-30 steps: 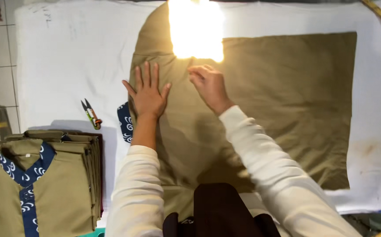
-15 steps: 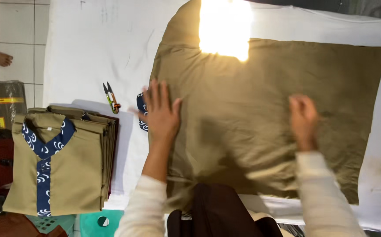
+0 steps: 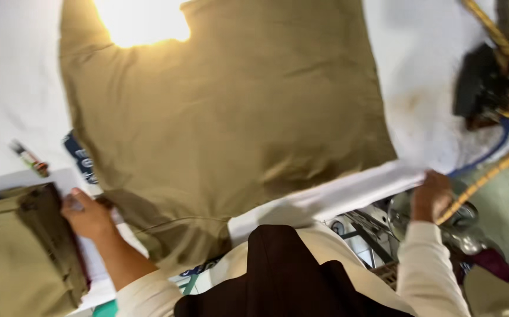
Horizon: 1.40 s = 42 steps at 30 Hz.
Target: The person folds a tan garment with blue patterned trim by hand, irons the folded garment using a heavy industrial iron, and places it aside before starting on another piece of clothing.
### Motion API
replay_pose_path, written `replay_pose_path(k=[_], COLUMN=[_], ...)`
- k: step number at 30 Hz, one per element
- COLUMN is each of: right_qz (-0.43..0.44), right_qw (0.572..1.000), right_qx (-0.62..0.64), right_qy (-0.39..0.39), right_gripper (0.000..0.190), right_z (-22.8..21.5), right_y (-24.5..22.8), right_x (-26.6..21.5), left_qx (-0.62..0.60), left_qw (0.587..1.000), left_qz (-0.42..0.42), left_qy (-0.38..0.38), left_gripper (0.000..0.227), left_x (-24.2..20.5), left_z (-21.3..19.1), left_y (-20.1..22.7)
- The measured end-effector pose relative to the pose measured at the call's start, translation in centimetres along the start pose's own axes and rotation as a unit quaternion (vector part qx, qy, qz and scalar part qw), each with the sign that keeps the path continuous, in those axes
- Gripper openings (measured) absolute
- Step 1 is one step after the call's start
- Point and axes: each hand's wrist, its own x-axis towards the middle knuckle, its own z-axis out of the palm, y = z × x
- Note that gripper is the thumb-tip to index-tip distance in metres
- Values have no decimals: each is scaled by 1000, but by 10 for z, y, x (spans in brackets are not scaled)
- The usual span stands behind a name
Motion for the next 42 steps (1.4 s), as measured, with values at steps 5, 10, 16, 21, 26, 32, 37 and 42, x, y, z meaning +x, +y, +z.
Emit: replay_pose_path(k=[5,10,16,21,26,32,37,42], right_qz=[-12,-112,-40,1,-52,-213,-522,-410], right_qw=[959,972,952,821,884,955,790,893], right_qx=[239,184,261,451,301,125,312,150], right_qy=[-149,-93,-153,-349,-355,-166,74,-113], right_gripper=[22,31,14,16,12,27,51,68], right_z=[-43,30,-14,-15,-47,-19,-19,6], right_y=[-97,-61,-65,-48,-69,-78,-143,-157], right_x=[-34,13,2,2,-4,8,-41,-23], left_qx=[-213,-278,-200,247,80,121,44,138], left_qw=[956,926,976,918,962,968,963,954], left_qz=[-115,-196,55,-55,-18,222,249,191], left_qy=[-165,-167,-69,-305,-262,-9,-97,-187], left_gripper=[67,65,55,110,56,60,71,85], left_x=[33,56,6,-87,-168,-198,-195,-195], left_z=[8,17,3,-48,-102,-145,-102,-63], left_y=[-2,-6,-2,-48,-62,67,122,120])
